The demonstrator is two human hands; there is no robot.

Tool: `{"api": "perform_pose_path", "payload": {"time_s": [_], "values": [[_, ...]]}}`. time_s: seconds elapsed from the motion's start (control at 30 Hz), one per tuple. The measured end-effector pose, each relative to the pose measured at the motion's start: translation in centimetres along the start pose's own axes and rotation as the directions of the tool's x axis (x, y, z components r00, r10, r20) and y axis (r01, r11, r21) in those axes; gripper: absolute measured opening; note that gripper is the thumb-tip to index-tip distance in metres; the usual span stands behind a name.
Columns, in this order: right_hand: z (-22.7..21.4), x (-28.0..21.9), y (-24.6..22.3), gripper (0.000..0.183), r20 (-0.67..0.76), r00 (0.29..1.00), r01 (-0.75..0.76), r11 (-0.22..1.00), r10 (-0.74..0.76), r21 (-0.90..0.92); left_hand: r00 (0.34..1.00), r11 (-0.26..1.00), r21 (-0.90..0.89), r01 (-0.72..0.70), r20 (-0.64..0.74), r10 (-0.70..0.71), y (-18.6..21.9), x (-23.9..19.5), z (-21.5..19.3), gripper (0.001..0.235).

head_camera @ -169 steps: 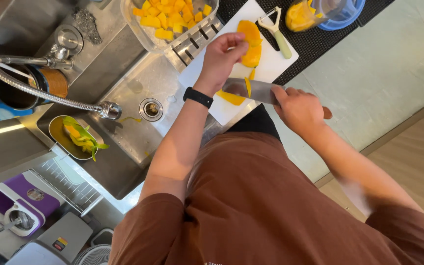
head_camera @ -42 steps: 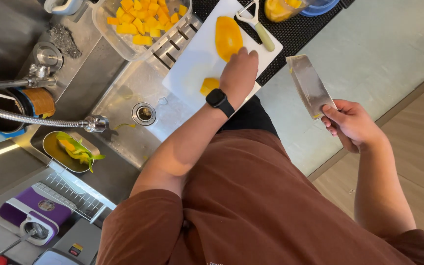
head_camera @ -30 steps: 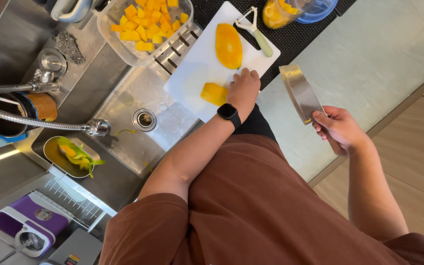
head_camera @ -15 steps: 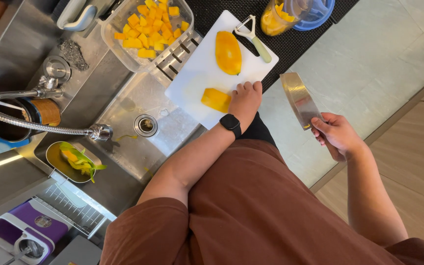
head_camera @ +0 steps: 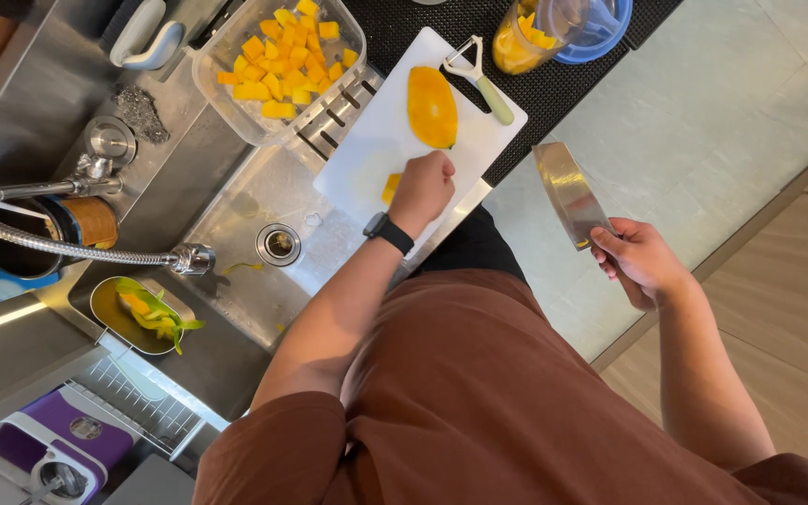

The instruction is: The person peels a mango over a kitchen sink using a peeler, then places it on a cutting board. They use a knife to slice the mango into smaller pieces and transfer them into a plastic container.

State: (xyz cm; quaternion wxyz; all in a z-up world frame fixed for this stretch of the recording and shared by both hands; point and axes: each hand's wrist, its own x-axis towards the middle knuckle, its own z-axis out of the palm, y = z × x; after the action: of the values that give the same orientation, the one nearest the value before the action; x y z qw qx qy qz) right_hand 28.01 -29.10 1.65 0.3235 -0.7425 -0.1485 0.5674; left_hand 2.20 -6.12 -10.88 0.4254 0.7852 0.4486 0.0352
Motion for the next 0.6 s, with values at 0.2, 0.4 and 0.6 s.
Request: {"api": "perform_pose_path", "payload": {"time_s": [0.2, 0.4, 0.6], "values": [[0.6, -0.7, -1.6, 0.03, -0.023, 1.0, -0.008, 1.0, 0.009, 0.015, 0.985, 0.81, -0.586, 0.021, -0.128, -0.118, 8.7, 2.8, -8.2, 0.019], [1.3, -1.4, -2.6, 0.033, 0.014, 0.999, -0.052, 0.999, 0.052, -0.015, 0.861, 0.773, -0.444, -0.453, -0.442, 0.251, 15.9, 10.3, -10.7, 0.019], [3.5, -2.5, -4.0, 0.034, -0.026, 1.0, -0.002, 0.983, -0.002, -0.186, 0.848, 0.835, -0.308, -0.455, -0.437, 0.301, 14.0, 8.8, -12.3, 0.031]]}}
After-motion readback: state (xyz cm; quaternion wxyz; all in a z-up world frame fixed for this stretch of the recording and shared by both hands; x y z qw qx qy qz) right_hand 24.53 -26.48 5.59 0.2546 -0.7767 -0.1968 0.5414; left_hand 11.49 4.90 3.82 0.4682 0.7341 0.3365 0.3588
